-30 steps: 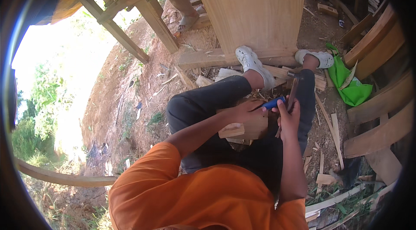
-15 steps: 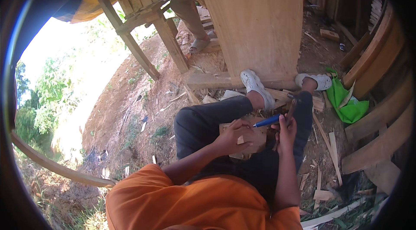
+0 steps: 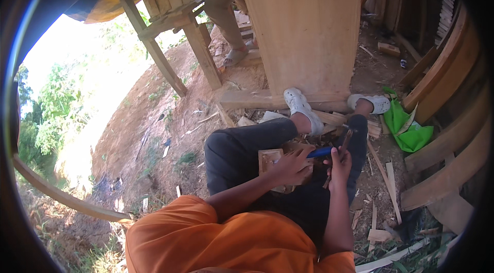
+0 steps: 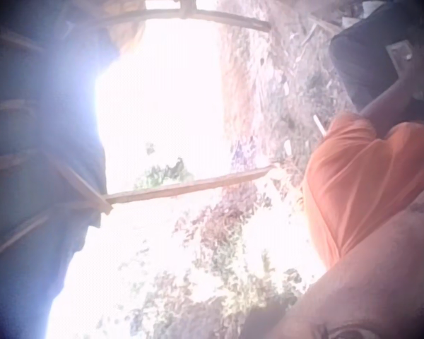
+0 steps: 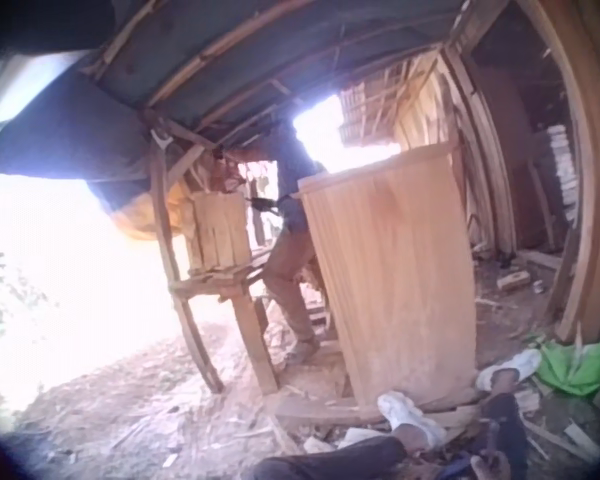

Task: The person carves a small piece of wood using a chisel and a hammer while sitting on the floor.

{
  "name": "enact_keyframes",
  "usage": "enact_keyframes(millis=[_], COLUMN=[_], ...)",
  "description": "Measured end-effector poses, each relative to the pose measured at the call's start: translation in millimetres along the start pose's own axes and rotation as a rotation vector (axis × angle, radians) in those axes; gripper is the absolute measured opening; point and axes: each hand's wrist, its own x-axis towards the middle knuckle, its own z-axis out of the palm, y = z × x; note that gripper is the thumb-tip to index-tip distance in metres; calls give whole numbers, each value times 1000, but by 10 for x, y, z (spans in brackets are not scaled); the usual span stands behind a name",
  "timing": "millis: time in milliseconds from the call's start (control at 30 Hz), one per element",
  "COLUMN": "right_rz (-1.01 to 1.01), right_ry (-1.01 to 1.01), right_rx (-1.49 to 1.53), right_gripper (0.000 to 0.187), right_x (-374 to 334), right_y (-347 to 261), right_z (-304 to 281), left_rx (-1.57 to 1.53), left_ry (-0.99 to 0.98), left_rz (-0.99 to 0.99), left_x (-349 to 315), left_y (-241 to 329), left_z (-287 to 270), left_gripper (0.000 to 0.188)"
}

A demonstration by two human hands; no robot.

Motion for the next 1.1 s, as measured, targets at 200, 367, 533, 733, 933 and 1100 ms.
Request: enact_keyframes(millis=[200, 367, 533, 733, 933, 1100], right_rz=[-23, 35, -68, 98, -143, 29], right_ry=[-41, -133, -3, -120, 103, 134], right_rx=[-109, -307, -264, -472, -252, -460], right_gripper=[51, 38, 34, 38, 46, 46], right_x=[77, 144, -134, -327, -309, -390], right_y=[-1, -285, -819, -565, -800, -587], right_z=[22, -252, -314, -223, -168, -274], left_rx=[16, 6, -34, -90, -39, -2], left_ry=[-22, 75, 257, 258, 273, 278], left_rz=[-44, -25, 23, -15, 4, -32], left_x=[449, 500, 498, 516, 507, 528], left_y=[-50, -103, -201, -288, -327, -371], left_z=[225, 402, 451, 443, 513, 567], left_gripper=[43, 33, 30, 31, 34, 34])
